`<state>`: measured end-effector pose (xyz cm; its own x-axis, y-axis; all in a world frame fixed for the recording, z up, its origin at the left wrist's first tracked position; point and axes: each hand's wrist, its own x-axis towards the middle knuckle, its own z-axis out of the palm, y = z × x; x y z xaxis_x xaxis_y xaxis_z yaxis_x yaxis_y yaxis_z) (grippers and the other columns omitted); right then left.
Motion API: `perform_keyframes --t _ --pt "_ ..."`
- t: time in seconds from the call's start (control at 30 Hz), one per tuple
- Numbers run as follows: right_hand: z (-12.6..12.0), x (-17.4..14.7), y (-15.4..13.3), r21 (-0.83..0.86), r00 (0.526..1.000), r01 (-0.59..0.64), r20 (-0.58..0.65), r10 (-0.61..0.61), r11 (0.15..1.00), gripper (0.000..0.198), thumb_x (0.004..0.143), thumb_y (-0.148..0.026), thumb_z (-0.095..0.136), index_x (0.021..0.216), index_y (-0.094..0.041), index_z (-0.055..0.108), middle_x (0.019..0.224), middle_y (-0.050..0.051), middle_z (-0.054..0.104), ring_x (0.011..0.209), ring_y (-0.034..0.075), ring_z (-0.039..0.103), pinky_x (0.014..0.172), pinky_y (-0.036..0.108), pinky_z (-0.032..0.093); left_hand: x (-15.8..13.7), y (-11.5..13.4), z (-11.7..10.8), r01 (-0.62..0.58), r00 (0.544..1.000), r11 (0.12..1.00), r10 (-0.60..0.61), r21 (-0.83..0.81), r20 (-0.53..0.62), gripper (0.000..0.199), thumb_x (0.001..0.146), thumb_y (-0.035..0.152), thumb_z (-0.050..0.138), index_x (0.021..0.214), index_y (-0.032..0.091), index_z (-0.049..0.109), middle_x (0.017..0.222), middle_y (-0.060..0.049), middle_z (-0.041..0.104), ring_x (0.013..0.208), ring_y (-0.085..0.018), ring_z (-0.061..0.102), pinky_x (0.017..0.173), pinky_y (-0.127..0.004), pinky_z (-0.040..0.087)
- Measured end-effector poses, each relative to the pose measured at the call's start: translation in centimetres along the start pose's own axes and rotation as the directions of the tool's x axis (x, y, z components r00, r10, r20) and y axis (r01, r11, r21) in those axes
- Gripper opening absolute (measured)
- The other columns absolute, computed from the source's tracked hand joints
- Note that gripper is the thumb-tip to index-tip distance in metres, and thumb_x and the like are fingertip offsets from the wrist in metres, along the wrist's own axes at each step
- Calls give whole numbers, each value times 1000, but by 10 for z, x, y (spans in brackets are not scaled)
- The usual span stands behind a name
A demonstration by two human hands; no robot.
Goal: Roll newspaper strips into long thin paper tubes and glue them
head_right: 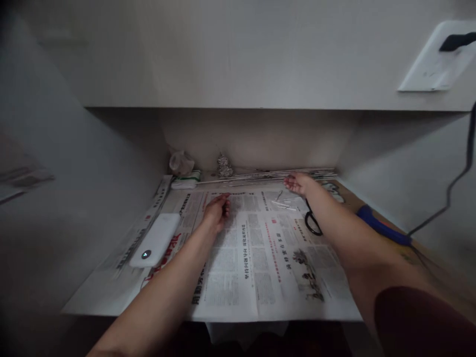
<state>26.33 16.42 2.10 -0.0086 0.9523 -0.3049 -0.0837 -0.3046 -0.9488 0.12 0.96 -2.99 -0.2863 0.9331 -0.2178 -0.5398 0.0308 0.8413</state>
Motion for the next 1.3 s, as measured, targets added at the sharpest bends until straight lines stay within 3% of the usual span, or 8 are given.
perform_keyframes --t 0.3,0.47,0.7,0.97,1.03,1.1,1.23,1.3 --pt "41 -80 47 26 956 -67 287 57 997 17 90 -23 46 88 -13 60 65 4 57 51 10 54 45 20 43 -9 4 5 -207 977 965 196 163 82 31 73 43 65 69 13 63 44 4 46 37 -5 38 39 -19 26" --pt "60 -108 89 -291 931 213 350 -104 932 17 80 -30 60 83 -14 63 65 3 58 49 9 52 39 17 35 -4 1 2 -346 938 878 327 329 114 46 78 56 51 57 15 57 41 1 48 38 -9 43 45 -22 34" --pt "58 -104 113 -350 854 491 375 -361 797 28 77 -42 57 85 -16 62 64 0 57 51 9 50 47 20 40 -3 -6 -3 -537 843 727 440 429 309 31 79 42 52 82 15 67 63 -3 66 65 -14 61 69 -26 46" --pt "55 -101 111 -395 823 546 420 -383 739 30 78 -43 54 87 -16 64 64 1 60 51 11 51 48 22 41 -38 48 -12 -484 873 689 418 540 250 48 79 57 48 64 15 62 53 -3 60 49 -13 56 54 -24 46" --pt "55 -102 109 -399 825 539 427 -369 742 29 78 -42 55 86 -16 64 64 2 61 51 11 52 49 22 42 -42 77 -35 -496 857 549 434 672 278 40 80 51 50 75 14 66 65 -5 67 58 -14 60 58 -25 47" --pt "54 -101 108 -404 823 541 435 -365 738 28 77 -41 55 84 -16 64 65 2 61 52 12 52 50 23 43 -42 106 -68 -421 848 287 460 860 262 28 78 38 57 90 15 68 82 -6 71 72 -16 64 65 -26 48" --pt "55 -97 109 -411 812 560 448 -375 719 27 77 -42 55 83 -17 64 64 2 61 50 11 51 50 23 42 -41 141 -137 149 919 -282 393 948 -27 35 79 26 56 112 15 63 106 -11 68 94 -21 63 78 -29 45" --pt "54 -96 110 -408 807 565 453 -378 717 28 77 -43 55 82 -17 64 64 1 61 50 11 50 49 23 42 -42 143 -160 212 933 -348 351 913 -83 37 77 24 57 110 7 63 106 -20 66 97 -27 62 79 -32 45"
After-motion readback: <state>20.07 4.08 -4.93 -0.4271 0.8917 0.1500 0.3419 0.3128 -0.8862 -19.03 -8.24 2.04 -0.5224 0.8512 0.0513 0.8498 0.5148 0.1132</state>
